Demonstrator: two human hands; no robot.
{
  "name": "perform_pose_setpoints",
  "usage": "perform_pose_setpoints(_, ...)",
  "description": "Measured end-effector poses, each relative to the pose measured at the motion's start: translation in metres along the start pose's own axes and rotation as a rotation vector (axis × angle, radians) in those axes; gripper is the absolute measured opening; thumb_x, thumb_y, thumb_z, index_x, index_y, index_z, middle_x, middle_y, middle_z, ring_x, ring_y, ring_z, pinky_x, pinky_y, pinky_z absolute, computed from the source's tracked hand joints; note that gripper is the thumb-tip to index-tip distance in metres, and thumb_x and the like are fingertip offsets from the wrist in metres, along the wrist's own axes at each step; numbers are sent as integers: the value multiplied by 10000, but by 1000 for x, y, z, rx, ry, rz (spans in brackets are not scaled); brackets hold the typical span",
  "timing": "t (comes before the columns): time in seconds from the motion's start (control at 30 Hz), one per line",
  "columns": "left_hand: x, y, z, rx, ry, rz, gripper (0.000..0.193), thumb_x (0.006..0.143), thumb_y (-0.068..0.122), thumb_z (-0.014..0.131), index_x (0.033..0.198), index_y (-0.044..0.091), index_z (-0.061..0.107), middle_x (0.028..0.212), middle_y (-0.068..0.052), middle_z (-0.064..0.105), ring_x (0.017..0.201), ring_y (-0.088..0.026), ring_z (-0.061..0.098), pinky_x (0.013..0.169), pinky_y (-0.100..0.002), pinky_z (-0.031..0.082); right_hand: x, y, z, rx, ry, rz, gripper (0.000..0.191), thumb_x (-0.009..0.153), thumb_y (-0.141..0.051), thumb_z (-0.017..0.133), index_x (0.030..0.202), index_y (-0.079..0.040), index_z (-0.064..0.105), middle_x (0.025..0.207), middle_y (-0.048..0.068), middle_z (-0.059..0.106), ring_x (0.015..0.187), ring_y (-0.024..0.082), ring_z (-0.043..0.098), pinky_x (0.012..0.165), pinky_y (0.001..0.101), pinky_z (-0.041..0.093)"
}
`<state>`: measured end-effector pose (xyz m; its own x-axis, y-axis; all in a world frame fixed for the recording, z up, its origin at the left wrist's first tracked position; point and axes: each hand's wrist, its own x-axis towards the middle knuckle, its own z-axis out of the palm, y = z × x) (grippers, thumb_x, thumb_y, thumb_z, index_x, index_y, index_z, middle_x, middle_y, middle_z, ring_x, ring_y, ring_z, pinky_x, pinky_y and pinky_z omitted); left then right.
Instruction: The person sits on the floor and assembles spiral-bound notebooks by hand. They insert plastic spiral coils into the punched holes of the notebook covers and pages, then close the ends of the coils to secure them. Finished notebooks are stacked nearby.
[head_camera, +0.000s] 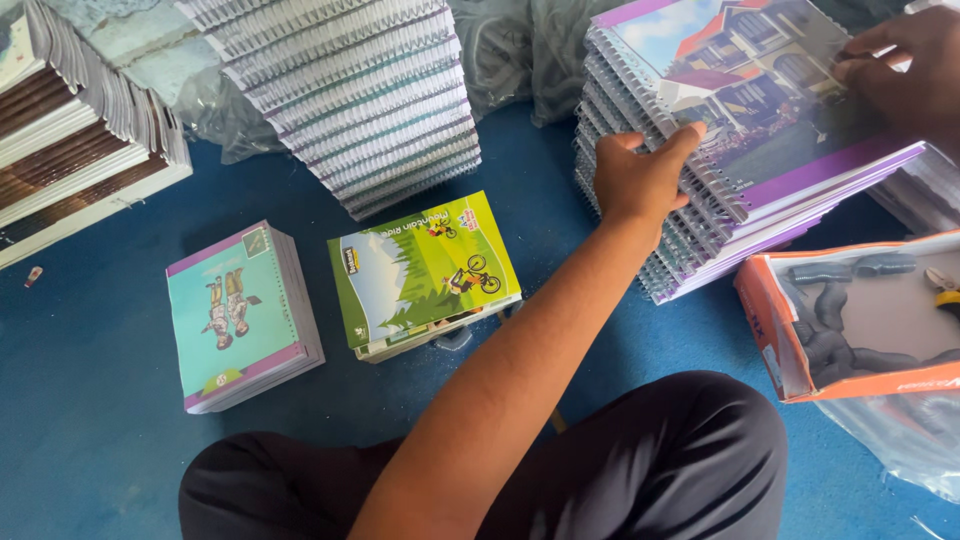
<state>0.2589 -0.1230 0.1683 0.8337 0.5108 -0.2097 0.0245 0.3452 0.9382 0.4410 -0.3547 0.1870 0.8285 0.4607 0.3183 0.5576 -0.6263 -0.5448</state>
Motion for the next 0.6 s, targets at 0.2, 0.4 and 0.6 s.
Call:
perform_pose_setpoints(0.2,0,0,-20,34,-26,-13,853,739,450,815,1307,-45,414,1234,-229,546,1045,-290,635,730,-474,615,14,8,11,53,83,74,298,1113,-202,703,1274,43,652,1077,224,709,846,258,712,753,374,597)
perform_pose_setpoints(0.4,-2,8,-60,61,-97,97,724,774,386,782,1315,9,484,1145,-164,643,961,-230,639,690,-374,574,-15,-57,-5,272,150,-220,209,1103,-147,683,1222,22,656,1091,165,702,932,217,692,836,333,568)
perform_pose_setpoints(0.6,-17,21,-106,101,-71,112,587,803,322,768,1266,37,546,1130,-117,631,930,-195,626,684,-354,566,-48,-181,11,321,149,-334,132,1073,-104,705,1150,-2,675,1084,109,689,992,179,687,867,292,545)
